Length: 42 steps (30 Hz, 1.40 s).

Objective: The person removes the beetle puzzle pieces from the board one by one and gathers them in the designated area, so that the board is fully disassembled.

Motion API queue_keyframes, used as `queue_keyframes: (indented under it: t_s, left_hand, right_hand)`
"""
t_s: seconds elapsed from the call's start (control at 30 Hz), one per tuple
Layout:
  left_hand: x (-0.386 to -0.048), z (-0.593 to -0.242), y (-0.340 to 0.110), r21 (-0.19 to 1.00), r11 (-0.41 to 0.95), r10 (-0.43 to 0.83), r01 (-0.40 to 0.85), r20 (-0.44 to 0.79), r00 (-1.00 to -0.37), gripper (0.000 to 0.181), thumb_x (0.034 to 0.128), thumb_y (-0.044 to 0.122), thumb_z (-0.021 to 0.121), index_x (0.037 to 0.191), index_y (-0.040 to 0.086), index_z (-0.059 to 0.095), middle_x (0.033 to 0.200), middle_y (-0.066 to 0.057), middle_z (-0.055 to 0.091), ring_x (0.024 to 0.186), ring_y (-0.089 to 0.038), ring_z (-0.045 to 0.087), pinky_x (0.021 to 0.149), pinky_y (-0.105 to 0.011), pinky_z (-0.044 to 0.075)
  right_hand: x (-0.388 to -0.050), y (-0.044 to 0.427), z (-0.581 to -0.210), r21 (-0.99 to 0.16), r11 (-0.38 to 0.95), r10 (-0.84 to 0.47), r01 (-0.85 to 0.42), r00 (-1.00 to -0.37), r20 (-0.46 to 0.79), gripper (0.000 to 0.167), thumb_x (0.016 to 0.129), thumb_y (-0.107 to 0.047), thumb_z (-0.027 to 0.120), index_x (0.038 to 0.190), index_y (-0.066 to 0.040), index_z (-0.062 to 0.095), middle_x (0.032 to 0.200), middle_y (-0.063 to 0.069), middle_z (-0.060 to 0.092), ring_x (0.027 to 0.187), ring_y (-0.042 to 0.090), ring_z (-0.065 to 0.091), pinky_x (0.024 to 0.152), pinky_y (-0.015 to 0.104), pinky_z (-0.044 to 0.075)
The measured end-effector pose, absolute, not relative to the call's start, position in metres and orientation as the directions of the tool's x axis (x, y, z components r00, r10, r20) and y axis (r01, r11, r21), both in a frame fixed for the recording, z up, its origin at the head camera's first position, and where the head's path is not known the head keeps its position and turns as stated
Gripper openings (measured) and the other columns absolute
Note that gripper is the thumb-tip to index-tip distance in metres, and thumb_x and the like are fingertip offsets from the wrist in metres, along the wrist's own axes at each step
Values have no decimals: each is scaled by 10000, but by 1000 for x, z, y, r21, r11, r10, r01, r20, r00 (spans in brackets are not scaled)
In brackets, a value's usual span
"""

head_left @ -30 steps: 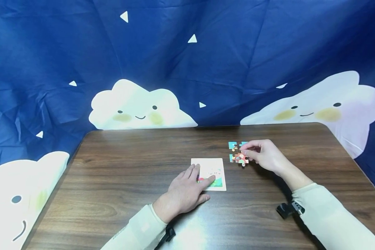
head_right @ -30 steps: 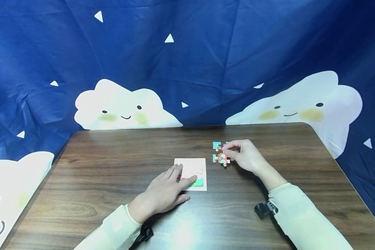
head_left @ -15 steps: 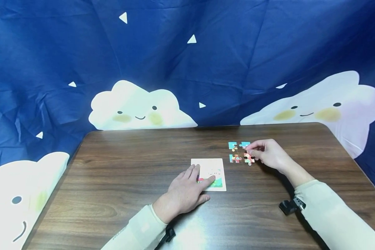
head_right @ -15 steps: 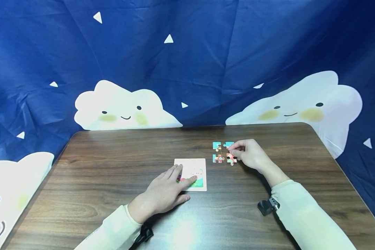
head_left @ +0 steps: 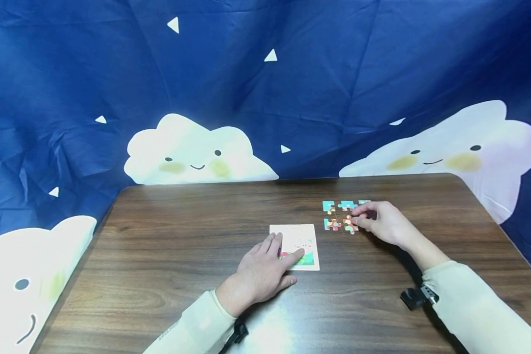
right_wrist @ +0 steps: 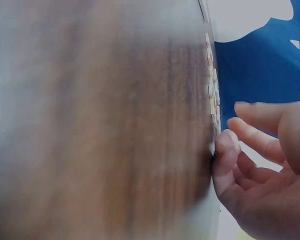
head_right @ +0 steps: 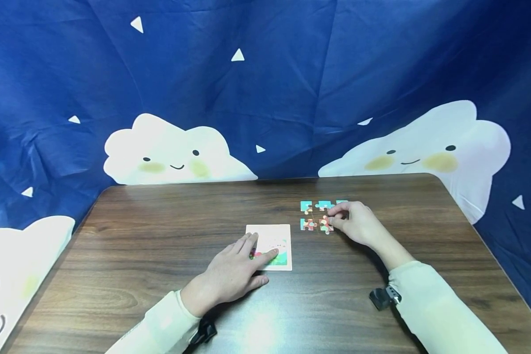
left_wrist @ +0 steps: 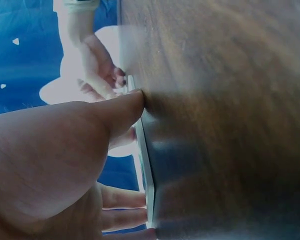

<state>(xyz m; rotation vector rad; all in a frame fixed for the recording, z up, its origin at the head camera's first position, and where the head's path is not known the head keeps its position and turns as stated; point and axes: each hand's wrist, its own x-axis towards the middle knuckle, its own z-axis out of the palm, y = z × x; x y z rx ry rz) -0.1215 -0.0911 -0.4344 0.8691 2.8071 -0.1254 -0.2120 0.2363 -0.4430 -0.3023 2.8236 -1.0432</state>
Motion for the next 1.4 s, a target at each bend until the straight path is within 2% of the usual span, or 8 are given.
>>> queue_keyframes:
  t_s: [0.2,0.33,0.57,1.13,1.4]
  left_hand:
    - [-121,-434,-95,-40,823,549,567,-207,-810,626,1084,582,534,1670,449,361,1709,-198,384,1595,-347,409,1254,-429,425]
    - [-121,-436,-96,-36,820,556,572,-192,-809,621,1086,578,534,1669,435,374,1696,-204,400,1586,-348,423,1255,-422,425]
    - [-119,-436,-96,-37,819,558,573,-178,-810,620,1083,576,541,1665,429,384,1686,-208,413,1578,-348,436,1252,-420,431]
    - [-121,-437,-95,-52,801,585,596,-137,-799,595,1074,570,564,1637,440,424,1647,-232,457,1543,-359,482,1220,-423,469]
    - [-122,-439,-95,4,801,595,599,-115,-795,597,1059,560,607,1620,433,445,1641,-241,459,1542,-392,478,1210,-463,481]
  right_hand:
    - [-208,233,-443,-613,766,-279,-194,-959,-44,327,909,-239,859,1133,-24,759,935,14,699,823,122,583,755,293,454]
    - [-207,232,-443,-604,774,-276,-190,-960,-52,317,895,-226,869,1114,-29,754,920,13,677,806,129,559,750,301,436]
    - [-206,232,-443,-617,766,-265,-178,-963,-52,233,899,-170,862,1061,-42,756,896,17,661,797,140,558,728,288,428]
    - [-207,238,-443,-635,751,-276,-183,-960,-49,243,933,-114,810,1131,9,740,901,44,665,779,137,580,698,264,439]
    - [-193,223,-434,-656,724,-295,-212,-955,-18,183,1008,-167,740,1149,-54,767,939,-1,675,843,135,570,747,252,451]
